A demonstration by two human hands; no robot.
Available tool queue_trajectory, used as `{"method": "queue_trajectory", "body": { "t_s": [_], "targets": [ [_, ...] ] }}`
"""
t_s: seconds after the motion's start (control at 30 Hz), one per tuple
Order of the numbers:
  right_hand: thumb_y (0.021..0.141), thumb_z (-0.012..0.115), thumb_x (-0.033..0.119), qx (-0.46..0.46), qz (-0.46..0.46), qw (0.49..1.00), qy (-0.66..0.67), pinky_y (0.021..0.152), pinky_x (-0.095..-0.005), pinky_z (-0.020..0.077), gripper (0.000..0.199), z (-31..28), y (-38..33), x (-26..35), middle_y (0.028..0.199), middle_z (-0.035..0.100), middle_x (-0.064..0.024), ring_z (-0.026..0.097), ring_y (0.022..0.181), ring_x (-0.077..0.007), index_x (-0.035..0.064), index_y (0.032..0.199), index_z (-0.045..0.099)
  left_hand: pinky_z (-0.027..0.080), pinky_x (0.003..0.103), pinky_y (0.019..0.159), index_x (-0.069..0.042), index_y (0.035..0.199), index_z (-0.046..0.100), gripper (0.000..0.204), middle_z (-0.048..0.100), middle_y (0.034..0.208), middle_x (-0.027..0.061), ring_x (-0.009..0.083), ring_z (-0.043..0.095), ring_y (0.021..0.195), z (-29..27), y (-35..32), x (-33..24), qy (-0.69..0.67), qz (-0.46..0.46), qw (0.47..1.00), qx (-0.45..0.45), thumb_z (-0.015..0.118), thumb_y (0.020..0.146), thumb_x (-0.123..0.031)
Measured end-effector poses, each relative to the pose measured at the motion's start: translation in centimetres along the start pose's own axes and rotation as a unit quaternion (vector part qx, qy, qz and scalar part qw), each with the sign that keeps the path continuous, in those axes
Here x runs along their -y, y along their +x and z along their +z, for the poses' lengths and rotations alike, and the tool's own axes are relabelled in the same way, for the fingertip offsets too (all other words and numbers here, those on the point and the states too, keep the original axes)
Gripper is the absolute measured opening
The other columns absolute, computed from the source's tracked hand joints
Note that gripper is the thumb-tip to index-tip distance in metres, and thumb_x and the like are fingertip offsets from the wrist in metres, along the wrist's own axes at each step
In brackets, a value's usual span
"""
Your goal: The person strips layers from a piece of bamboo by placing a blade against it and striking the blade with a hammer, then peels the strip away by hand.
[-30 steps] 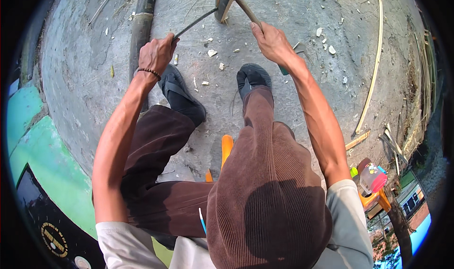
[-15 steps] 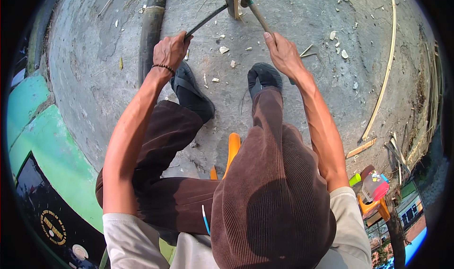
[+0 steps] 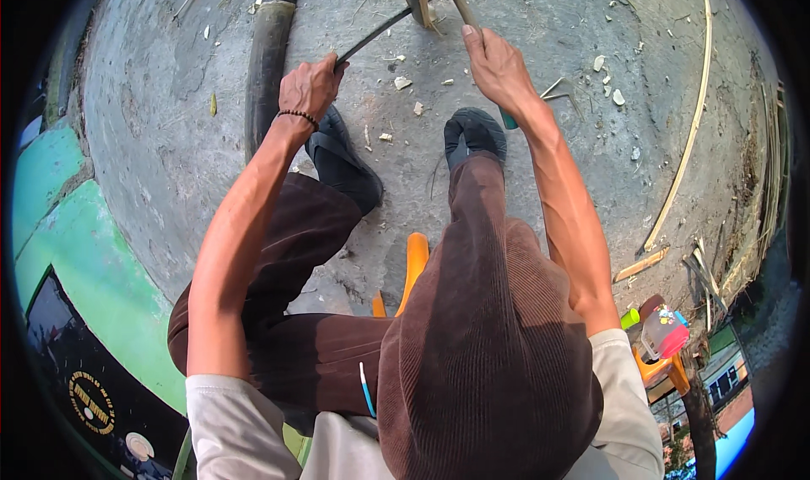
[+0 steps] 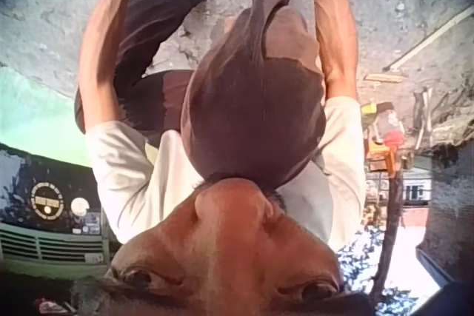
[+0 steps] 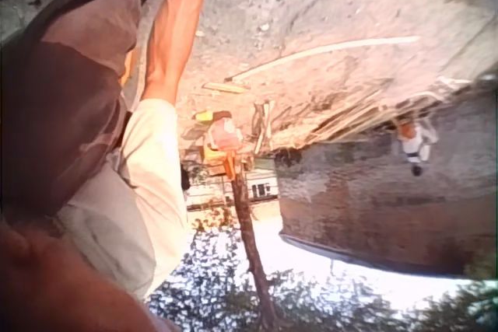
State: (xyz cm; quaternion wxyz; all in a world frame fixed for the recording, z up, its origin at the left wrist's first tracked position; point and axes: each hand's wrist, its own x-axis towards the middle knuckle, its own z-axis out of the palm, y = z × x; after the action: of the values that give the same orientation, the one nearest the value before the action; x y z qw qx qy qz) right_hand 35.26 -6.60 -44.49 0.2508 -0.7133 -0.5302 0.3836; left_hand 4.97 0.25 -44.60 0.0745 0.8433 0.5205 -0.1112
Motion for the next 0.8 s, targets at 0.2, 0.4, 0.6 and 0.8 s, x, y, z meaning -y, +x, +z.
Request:
{"method": "queue_trajectory", "body": {
  "t_s": [0.2, 0.4, 0.6, 0.8],
  "targets": [
    [0.107, 0.045, 0.039, -0.131, -0.087, 0.984, 0.080, 0.063, -0.0579, 0.0456, 0.040, 0.0, -0.7, 0.6, 0.073, 0.062, -0.0274, 0.062, 0.073, -0.0526, 0.0003, 0.104, 0.054, 0.051, 0.053, 0.060, -0.008, 0.094, 0.063, 0.035, 0.066, 0.070, 0.0207, 0.0423, 0.066, 0.068, 0.5, 0.4, -0.8, -0.027, -0.008, 0.999, -0.016, 0.055, 0.100, -0.042],
    [0.107, 0.041, 0.041, -0.021, -0.017, 0.999, -0.034, 0.067, -0.0547, 0.0477, 0.047, -1.8, 1.4, -3.2, 0.071, 0.063, -0.0268, 0.063, 0.074, -0.0509, -0.0021, 0.097, 0.057, 0.052, 0.052, 0.059, -0.008, 0.093, 0.063, 0.035, 0.065, 0.069, 0.0209, 0.0430, 0.066, 0.068, 0.3, 0.0, -0.6, -0.016, -0.011, 1.000, 0.008, 0.055, 0.101, -0.041],
    [0.107, 0.043, 0.041, -0.143, -0.081, 0.984, 0.064, 0.062, -0.0549, 0.0468, 0.043, -0.4, 0.4, -0.3, 0.067, 0.060, -0.0253, 0.064, 0.070, -0.0480, -0.0009, 0.100, 0.053, 0.051, 0.052, 0.059, -0.008, 0.093, 0.063, 0.034, 0.065, 0.069, 0.0216, 0.0439, 0.065, 0.068, 0.4, 0.3, -0.2, -0.030, -0.013, 0.999, -0.011, 0.056, 0.100, -0.041],
    [0.107, 0.046, 0.039, -0.011, -0.078, 0.996, -0.034, 0.062, -0.0554, 0.0470, 0.042, -1.5, 3.5, -0.9, 0.072, 0.061, -0.0302, 0.063, 0.074, -0.0517, -0.0016, 0.098, 0.053, 0.052, 0.052, 0.060, -0.007, 0.094, 0.063, 0.035, 0.066, 0.070, 0.0217, 0.0438, 0.066, 0.069, 0.1, 0.7, -0.7, -0.020, -0.015, 1.000, 0.005, 0.056, 0.100, -0.041]
  ]
}}
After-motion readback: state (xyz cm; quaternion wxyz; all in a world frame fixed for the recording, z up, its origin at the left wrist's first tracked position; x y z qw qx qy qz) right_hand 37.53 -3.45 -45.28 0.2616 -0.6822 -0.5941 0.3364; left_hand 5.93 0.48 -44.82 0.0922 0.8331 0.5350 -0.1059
